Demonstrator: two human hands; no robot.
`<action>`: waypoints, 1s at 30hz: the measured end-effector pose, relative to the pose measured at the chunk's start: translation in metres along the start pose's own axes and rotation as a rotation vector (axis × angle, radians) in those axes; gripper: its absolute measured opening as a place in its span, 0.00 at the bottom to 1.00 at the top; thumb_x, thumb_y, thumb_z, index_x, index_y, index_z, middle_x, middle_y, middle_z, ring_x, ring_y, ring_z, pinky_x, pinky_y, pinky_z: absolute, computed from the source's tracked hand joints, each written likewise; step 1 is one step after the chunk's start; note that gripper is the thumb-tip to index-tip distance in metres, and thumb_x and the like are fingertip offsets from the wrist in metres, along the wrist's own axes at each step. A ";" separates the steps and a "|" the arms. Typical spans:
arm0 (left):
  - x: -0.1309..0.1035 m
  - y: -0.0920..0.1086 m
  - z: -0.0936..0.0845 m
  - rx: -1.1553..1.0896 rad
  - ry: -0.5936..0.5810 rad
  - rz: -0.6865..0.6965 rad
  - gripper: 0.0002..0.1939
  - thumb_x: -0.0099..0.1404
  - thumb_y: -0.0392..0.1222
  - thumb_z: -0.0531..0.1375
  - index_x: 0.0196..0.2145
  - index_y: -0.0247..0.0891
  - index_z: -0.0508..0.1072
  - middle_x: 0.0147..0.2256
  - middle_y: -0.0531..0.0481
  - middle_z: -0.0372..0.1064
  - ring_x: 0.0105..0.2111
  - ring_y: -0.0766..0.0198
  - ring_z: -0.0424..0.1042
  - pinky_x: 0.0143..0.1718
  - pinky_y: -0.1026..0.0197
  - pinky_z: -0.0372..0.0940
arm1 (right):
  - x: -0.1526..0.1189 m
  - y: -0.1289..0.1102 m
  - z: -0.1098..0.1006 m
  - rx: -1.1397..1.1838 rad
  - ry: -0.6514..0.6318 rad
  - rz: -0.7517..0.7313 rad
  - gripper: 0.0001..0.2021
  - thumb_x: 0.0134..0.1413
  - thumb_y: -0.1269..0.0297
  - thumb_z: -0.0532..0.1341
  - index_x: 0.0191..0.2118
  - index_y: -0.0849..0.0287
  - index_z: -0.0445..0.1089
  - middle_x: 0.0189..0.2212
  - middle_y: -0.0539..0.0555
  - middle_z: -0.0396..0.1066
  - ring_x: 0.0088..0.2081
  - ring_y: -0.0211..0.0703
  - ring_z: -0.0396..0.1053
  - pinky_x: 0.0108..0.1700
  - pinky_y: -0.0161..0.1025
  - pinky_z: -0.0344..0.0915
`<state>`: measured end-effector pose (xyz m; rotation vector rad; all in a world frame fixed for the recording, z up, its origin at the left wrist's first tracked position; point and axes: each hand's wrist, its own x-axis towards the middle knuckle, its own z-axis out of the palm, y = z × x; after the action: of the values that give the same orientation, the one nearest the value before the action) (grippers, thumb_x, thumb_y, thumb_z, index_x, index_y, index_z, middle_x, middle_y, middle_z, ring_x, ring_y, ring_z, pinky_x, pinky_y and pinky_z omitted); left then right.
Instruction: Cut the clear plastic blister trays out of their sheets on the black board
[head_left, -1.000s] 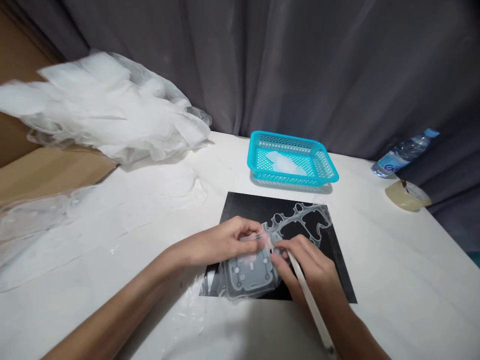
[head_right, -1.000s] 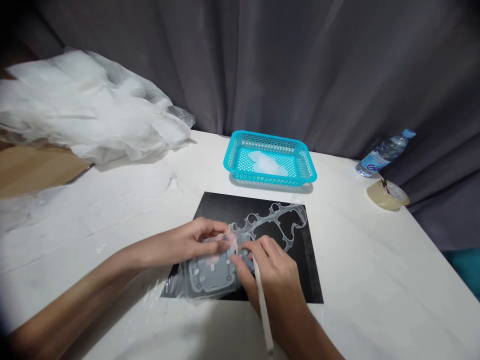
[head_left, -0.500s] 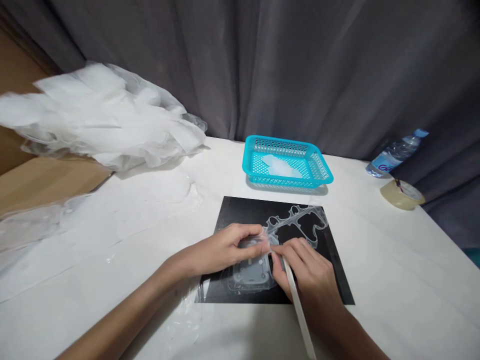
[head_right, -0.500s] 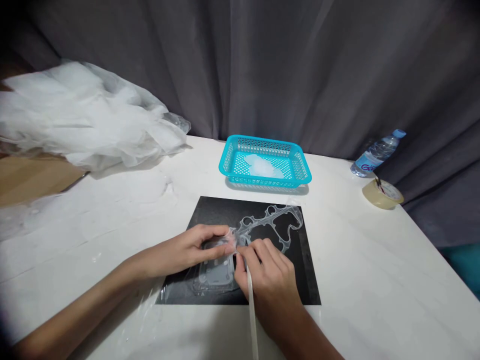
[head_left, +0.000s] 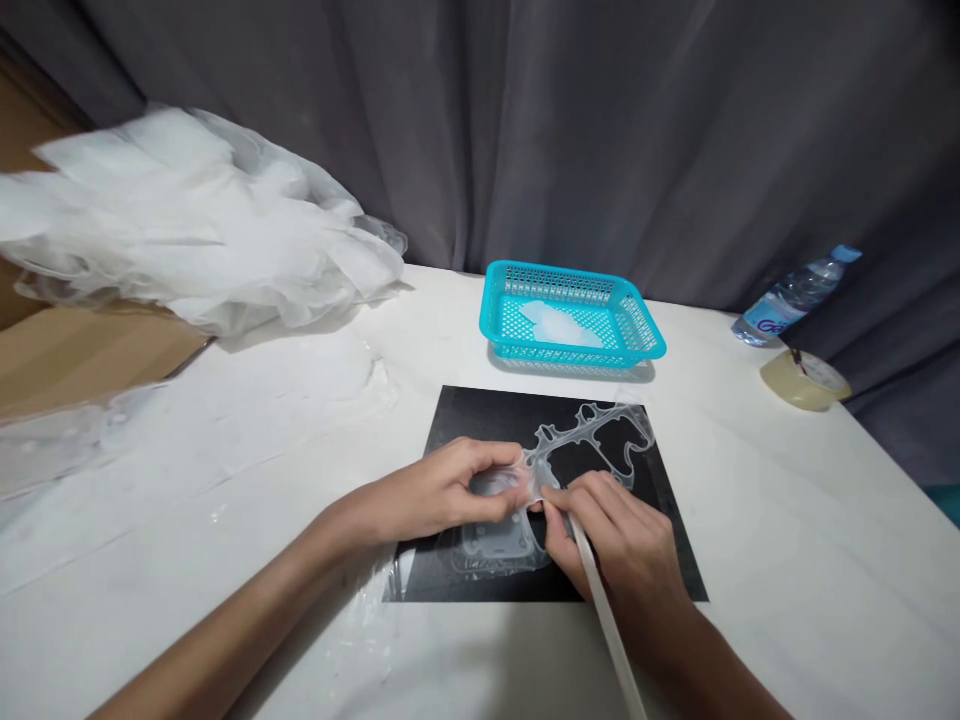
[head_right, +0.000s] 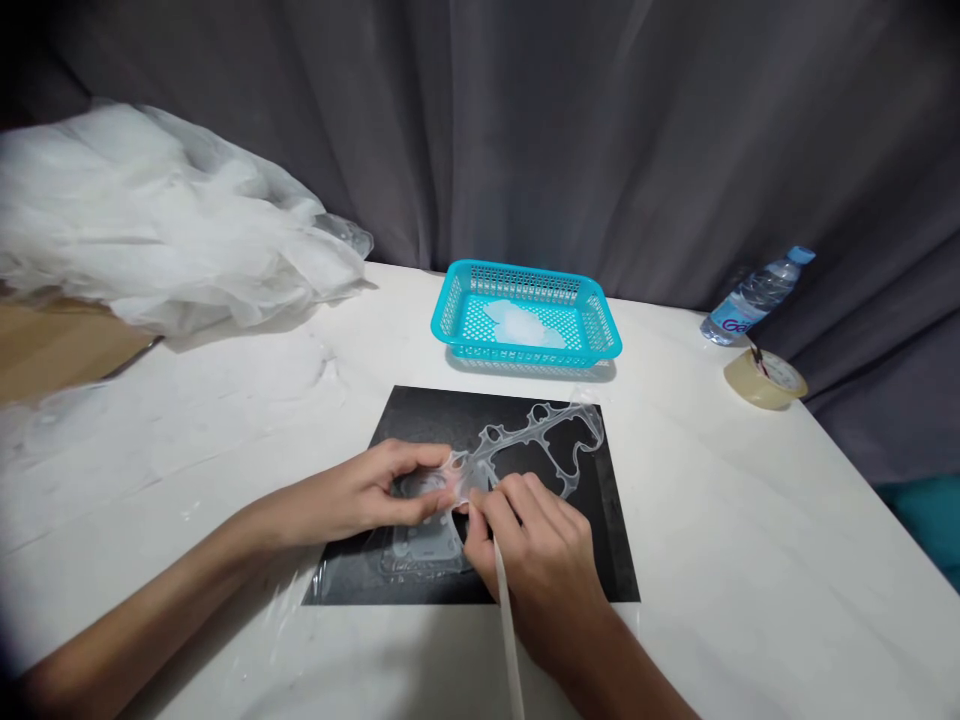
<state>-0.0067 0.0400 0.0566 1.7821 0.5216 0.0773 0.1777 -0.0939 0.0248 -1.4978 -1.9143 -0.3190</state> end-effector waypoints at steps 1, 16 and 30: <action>0.000 -0.001 0.000 -0.008 -0.009 -0.008 0.13 0.72 0.49 0.60 0.34 0.37 0.71 0.30 0.55 0.64 0.31 0.66 0.59 0.32 0.63 0.54 | 0.000 0.001 0.000 0.011 -0.003 0.003 0.09 0.66 0.75 0.60 0.34 0.60 0.72 0.24 0.49 0.68 0.26 0.39 0.69 0.31 0.39 0.61; -0.009 0.008 -0.014 -0.076 -0.061 -0.032 0.14 0.75 0.52 0.59 0.41 0.39 0.78 0.39 0.50 0.78 0.37 0.63 0.71 0.39 0.62 0.61 | -0.001 0.020 -0.008 0.120 0.061 -0.007 0.06 0.64 0.78 0.62 0.41 0.60 0.71 0.28 0.51 0.71 0.29 0.39 0.70 0.33 0.36 0.66; 0.000 0.004 0.010 -0.104 0.130 -0.008 0.16 0.75 0.51 0.59 0.33 0.38 0.73 0.27 0.54 0.77 0.28 0.67 0.67 0.29 0.64 0.57 | 0.007 0.004 0.001 0.322 0.034 0.127 0.05 0.68 0.75 0.60 0.42 0.60 0.72 0.32 0.53 0.74 0.32 0.40 0.72 0.37 0.36 0.67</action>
<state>-0.0019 0.0302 0.0571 1.6804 0.6069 0.2126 0.1800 -0.0862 0.0276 -1.3788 -1.7379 0.0222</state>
